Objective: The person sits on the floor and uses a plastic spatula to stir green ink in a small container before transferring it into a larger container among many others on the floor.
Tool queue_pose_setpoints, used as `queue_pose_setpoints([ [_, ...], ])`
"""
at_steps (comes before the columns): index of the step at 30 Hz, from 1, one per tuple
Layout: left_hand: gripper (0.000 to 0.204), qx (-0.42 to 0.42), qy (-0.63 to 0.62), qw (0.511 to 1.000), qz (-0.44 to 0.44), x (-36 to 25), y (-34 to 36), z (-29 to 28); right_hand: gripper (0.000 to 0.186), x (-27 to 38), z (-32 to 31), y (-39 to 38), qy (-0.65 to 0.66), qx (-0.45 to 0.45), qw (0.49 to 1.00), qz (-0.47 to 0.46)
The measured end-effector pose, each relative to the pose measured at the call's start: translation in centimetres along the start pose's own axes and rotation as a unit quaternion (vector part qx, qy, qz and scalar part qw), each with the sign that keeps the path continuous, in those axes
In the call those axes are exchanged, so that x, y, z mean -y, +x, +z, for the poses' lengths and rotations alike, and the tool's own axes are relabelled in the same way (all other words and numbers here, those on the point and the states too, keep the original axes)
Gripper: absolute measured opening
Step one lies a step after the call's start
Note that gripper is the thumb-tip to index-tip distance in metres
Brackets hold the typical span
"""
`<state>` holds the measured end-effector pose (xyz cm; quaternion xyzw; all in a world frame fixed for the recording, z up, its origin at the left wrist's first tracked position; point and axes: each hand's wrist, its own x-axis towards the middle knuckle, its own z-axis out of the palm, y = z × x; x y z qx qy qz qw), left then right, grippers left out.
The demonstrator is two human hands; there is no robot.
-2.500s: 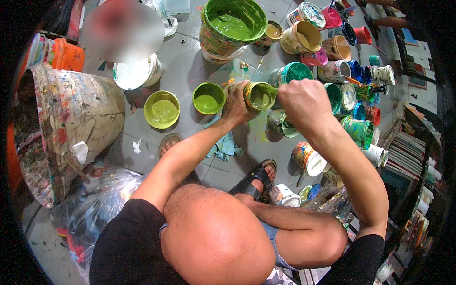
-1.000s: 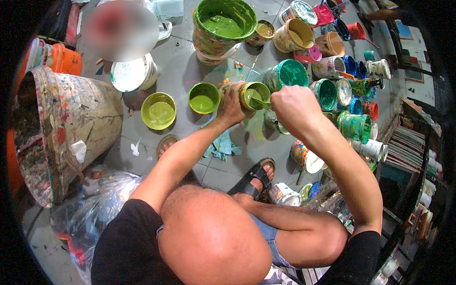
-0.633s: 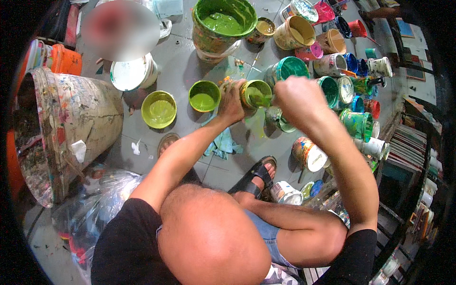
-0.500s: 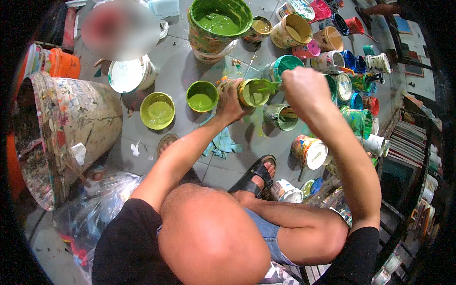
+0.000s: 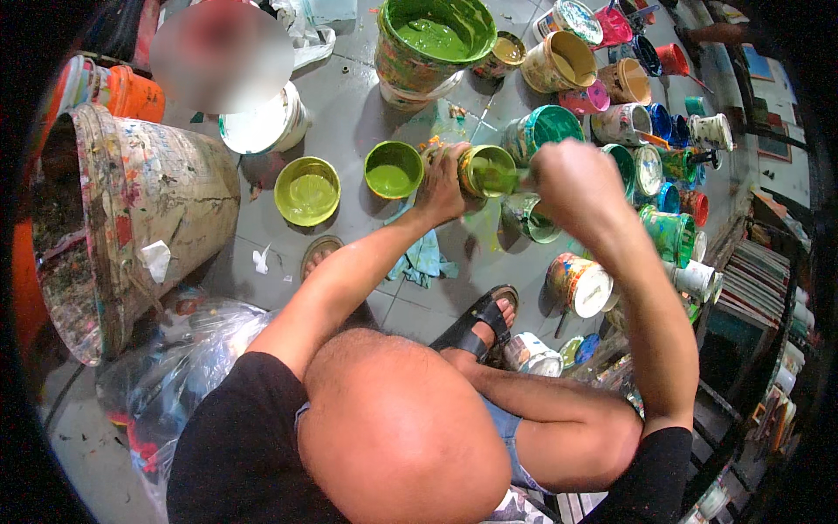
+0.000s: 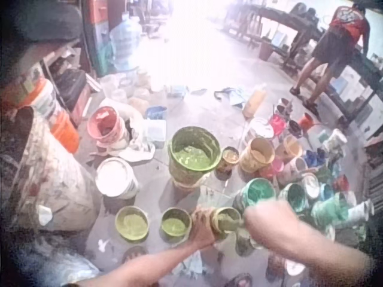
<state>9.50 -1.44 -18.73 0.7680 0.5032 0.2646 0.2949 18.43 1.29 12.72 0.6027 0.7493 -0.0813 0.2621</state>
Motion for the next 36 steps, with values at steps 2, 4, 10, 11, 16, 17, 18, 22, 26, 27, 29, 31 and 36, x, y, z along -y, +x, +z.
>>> queue_pose_setpoints([
  [2, 0.071, 0.003, -0.001, 1.0, 0.0, -0.2, -0.1, 0.0, 0.021, -1.1, -0.5, 0.3, 0.008, -0.058, 0.998, 0.02],
  [4, 0.071, 0.002, -0.002, 1.0, 0.003, -0.5, 0.2, 0.3, 0.019, -2.6, 3.3, 0.6, -0.033, -0.053, 0.997, 0.047],
  [10, 0.071, 0.008, 0.008, 1.0, -0.002, 0.3, -0.4, 0.0, 0.019, -0.4, -0.6, 0.1, 0.018, -0.005, 1.0, 0.02],
  [11, 0.071, 0.006, 0.005, 1.0, 0.001, 0.0, -0.2, 0.1, 0.017, -2.0, 0.8, 0.1, 0.023, -0.116, 0.993, 0.0],
  [16, 0.071, 0.014, 0.014, 1.0, 0.002, 0.1, -0.3, 0.4, 0.013, -1.0, 2.8, 0.0, -0.005, -0.02, 1.0, -0.002],
  [17, 0.071, 0.014, 0.016, 1.0, 0.003, 0.0, -0.3, 0.2, 0.013, -0.8, 1.1, -0.3, 0.007, -0.014, 1.0, 0.0],
  [18, 0.071, 0.015, 0.017, 1.0, 0.005, -0.1, -0.1, 0.2, 0.014, -0.8, 0.0, -0.7, 0.02, -0.006, 1.0, 0.006],
  [22, 0.071, 0.013, 0.005, 1.0, 0.001, 0.0, -0.1, 0.8, 0.012, -1.8, 2.0, 0.6, -0.037, -0.034, 0.998, 0.043],
  [26, 0.071, 0.019, 0.019, 1.0, 0.003, -0.1, -0.2, 0.5, 0.02, -0.2, 0.8, -0.6, -0.002, 0.015, 1.0, 0.006],
  [27, 0.071, 0.019, 0.019, 1.0, 0.006, -0.2, 0.0, 0.4, 0.023, -1.9, 2.1, -0.6, 0.026, -0.072, 0.997, -0.023],
  [29, 0.072, 0.019, 0.022, 1.0, 0.005, -0.1, 0.0, 0.3, 0.022, -3.3, 2.1, -0.2, 0.041, -0.139, 0.989, -0.025],
  [31, 0.072, 0.02, 0.018, 1.0, 0.009, -0.6, 0.2, 0.7, 0.017, -4.5, 6.2, 0.0, 0.028, -0.199, 0.98, -0.01],
  [36, 0.072, 0.025, 0.025, 0.999, 0.006, 0.1, -0.2, 0.4, 0.009, 0.8, 3.8, -1.0, -0.015, -0.049, 0.997, -0.058],
])
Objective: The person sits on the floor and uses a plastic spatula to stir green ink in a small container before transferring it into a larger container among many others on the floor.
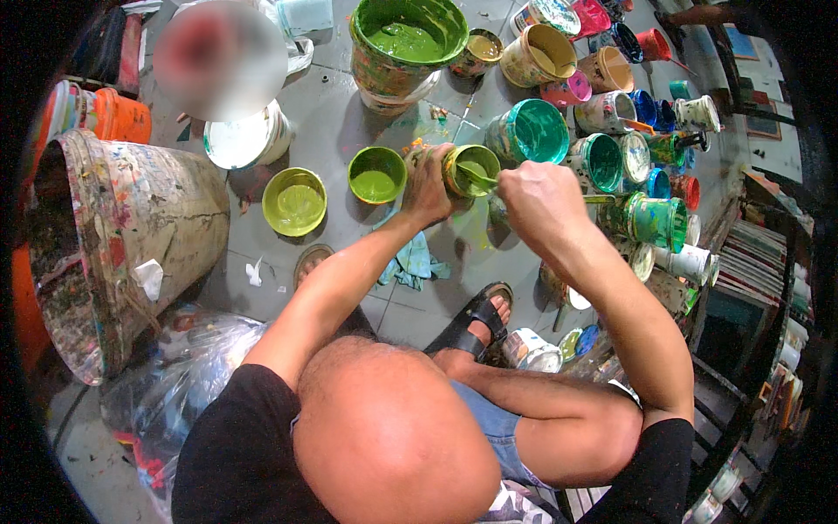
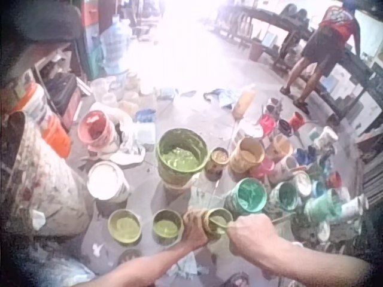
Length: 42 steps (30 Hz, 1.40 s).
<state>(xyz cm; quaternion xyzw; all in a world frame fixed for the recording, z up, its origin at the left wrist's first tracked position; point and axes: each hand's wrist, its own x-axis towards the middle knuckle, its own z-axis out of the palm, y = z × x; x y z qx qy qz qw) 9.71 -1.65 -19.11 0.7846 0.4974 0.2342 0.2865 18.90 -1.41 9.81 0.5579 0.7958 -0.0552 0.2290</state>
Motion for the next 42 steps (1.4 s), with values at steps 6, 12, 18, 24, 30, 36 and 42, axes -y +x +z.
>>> queue_pose_setpoints([
  [6, 0.072, 0.005, 0.003, 1.0, 0.0, -0.2, -0.1, 0.1, 0.01, -0.7, -0.7, 0.6, -0.029, -0.015, 0.998, 0.053],
  [12, 0.072, 0.007, 0.004, 1.0, 0.005, -0.4, 0.2, 0.0, 0.009, -1.5, 0.5, -0.7, -0.005, -0.071, 0.997, 0.035],
  [18, 0.073, 0.01, 0.006, 1.0, 0.004, 0.1, -0.1, -0.1, 0.008, 0.6, -0.5, -0.9, -0.021, -0.04, 0.998, -0.05],
  [24, 0.073, 0.012, 0.007, 1.0, 0.007, -0.2, -0.2, -0.1, 0.007, -3.5, 1.8, -5.1, -0.139, -0.062, 0.987, -0.048],
  [30, 0.073, 0.016, 0.019, 1.0, 0.003, 0.4, -0.4, -0.2, 0.043, -1.4, 1.6, -7.9, -0.037, -0.045, 0.998, 0.005],
  [36, 0.073, 0.02, 0.027, 0.999, 0.007, 0.1, -0.4, 0.4, 0.065, -0.4, 10.9, -11.7, 0.034, -0.039, 0.997, 0.052],
  [42, 0.074, 0.032, 0.051, 0.998, 0.005, 0.5, -0.4, 0.6, 0.056, 1.1, 12.6, -14.5, 0.064, -0.046, 0.995, 0.059],
])
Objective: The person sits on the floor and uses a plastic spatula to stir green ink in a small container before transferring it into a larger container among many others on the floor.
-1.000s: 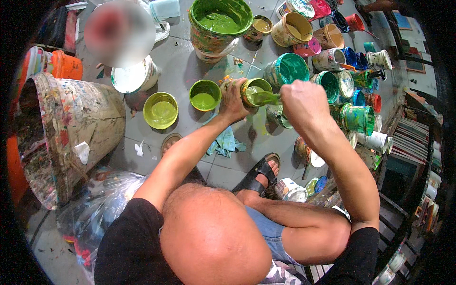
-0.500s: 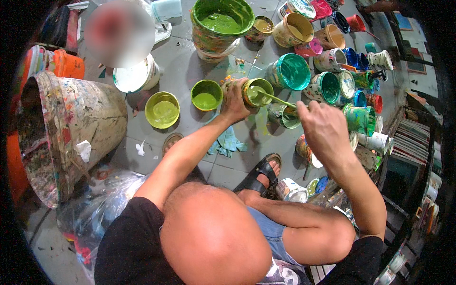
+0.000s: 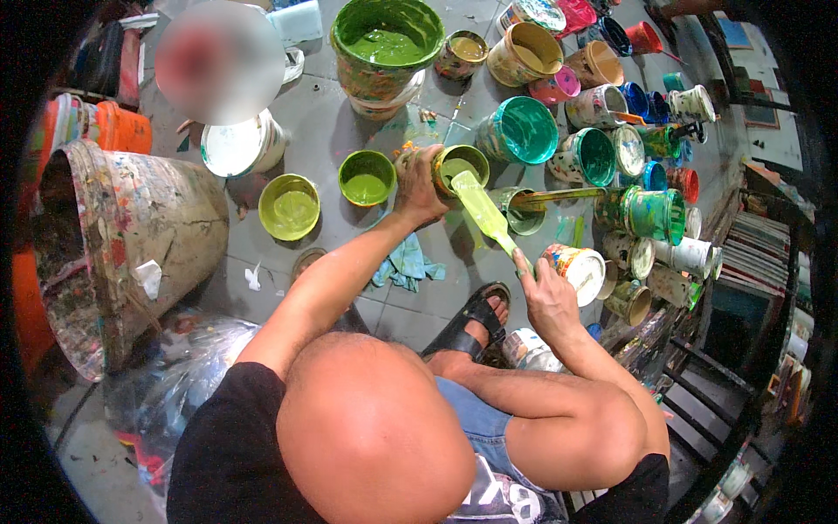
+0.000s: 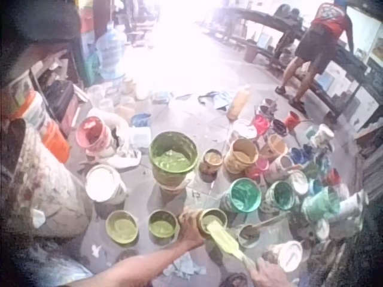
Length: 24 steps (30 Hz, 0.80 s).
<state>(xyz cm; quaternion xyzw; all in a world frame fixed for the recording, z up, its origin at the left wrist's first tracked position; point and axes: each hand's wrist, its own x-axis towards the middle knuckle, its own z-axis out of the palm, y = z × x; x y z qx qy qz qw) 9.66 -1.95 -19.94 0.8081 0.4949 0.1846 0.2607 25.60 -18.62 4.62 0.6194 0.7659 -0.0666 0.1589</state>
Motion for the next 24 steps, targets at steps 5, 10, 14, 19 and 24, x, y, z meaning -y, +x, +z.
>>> queue_pose_setpoints([
  [5, 0.078, 0.027, 0.034, 0.999, 0.009, 0.7, -0.4, 1.6, 0.064, -2.2, -0.7, -1.9, 0.013, -0.019, 0.999, -0.031],
  [10, 0.09, 0.048, 0.045, 0.998, 0.016, 1.9, -0.5, 1.6, 0.062, -2.4, -4.4, -1.3, 0.029, -0.066, 0.997, 0.001],
  [14, 0.094, 0.038, 0.005, 0.999, 0.009, 0.1, 0.0, -0.4, 0.04, -2.7, -3.0, -0.8, 0.2, -0.122, 0.967, 0.101],
  [19, 0.098, 0.007, -0.087, 0.996, 0.0, -2.0, 0.4, -2.6, 0.029, -0.1, 2.7, 0.1, 0.601, -0.077, 0.744, 0.281],
  [24, 0.106, -0.111, -0.06, 0.992, 0.015, 1.0, -0.5, -0.1, 0.025, 3.0, 6.7, 2.2, 0.728, -0.027, 0.603, 0.326],
])
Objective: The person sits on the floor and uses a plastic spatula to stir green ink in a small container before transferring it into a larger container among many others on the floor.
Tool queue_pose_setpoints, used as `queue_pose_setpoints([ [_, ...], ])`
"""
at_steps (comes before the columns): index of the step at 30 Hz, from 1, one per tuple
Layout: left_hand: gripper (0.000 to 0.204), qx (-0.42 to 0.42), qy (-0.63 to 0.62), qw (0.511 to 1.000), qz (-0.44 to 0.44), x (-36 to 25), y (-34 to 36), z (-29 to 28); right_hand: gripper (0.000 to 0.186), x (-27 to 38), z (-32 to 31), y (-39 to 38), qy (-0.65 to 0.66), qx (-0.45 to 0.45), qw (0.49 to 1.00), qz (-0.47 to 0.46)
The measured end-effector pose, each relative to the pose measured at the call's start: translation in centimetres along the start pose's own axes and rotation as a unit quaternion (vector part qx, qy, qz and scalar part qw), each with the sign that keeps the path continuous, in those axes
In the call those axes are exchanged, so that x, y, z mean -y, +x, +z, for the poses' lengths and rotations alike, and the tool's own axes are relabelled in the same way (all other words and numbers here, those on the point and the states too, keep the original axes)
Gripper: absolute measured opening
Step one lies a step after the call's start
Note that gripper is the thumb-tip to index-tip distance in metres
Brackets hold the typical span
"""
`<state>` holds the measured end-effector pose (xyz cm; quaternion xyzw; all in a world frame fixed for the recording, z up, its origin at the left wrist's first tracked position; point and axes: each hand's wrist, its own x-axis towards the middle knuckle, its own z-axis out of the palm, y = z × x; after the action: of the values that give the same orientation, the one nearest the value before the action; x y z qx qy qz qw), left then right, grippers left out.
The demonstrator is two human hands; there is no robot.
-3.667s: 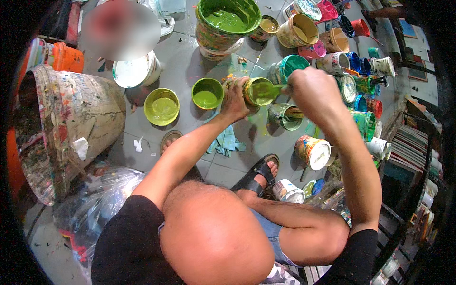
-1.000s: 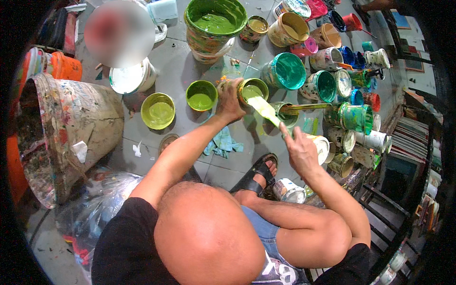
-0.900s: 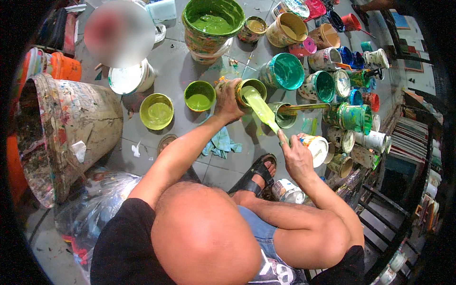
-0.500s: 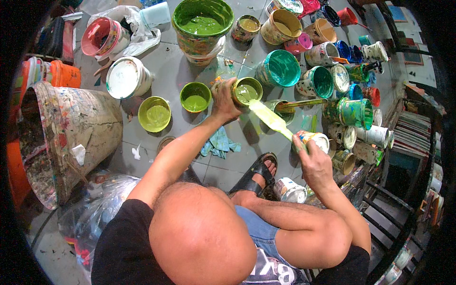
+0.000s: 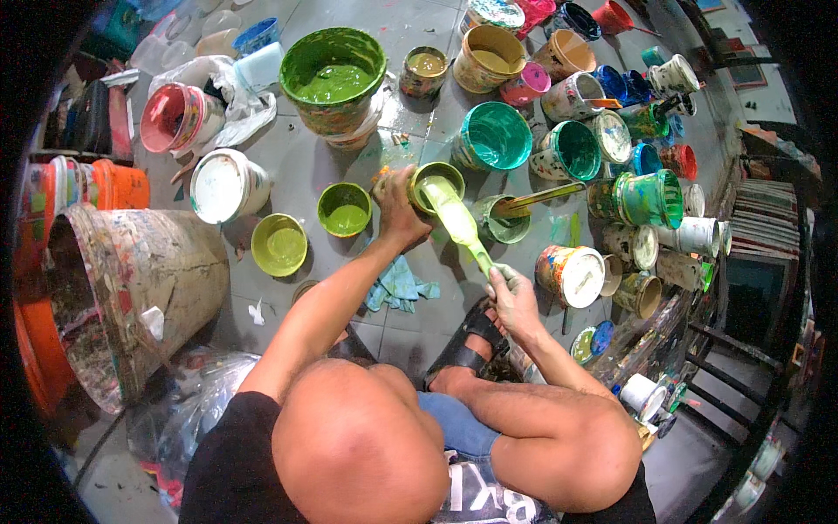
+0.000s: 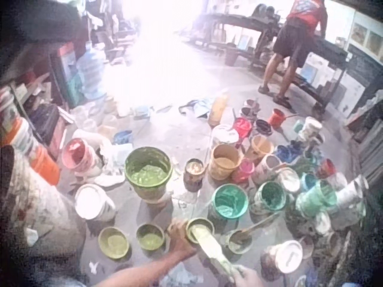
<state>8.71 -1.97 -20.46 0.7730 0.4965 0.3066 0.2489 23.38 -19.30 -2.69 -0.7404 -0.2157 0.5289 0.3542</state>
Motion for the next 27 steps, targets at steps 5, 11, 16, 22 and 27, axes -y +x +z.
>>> queue_pose_setpoints([
  [5, 0.116, 0.007, 0.0, 1.0, -0.021, -0.8, 0.0, 0.0, 0.025, -1.3, -1.5, -1.1, -0.042, -0.003, 0.999, 0.031],
  [11, 0.121, 0.0, -0.008, 1.0, -0.01, -1.0, 0.2, -0.6, 0.026, 3.0, -2.9, -3.9, -0.082, -0.005, 0.994, 0.07],
  [16, 0.126, 0.028, -0.01, 0.999, -0.019, -0.3, -0.1, -0.2, 0.024, 4.2, -5.3, -5.0, -0.128, -0.005, 0.991, 0.041],
  [22, 0.128, 0.0, -0.016, 1.0, -0.004, 0.2, -0.3, 0.5, 0.022, 6.1, -4.4, -4.1, -0.307, -0.088, 0.921, -0.221],
  [27, 0.134, 0.03, 0.028, 0.999, -0.034, 0.8, -0.8, 1.5, 0.052, 3.4, -2.8, -2.2, -0.536, -0.095, 0.774, -0.324],
])
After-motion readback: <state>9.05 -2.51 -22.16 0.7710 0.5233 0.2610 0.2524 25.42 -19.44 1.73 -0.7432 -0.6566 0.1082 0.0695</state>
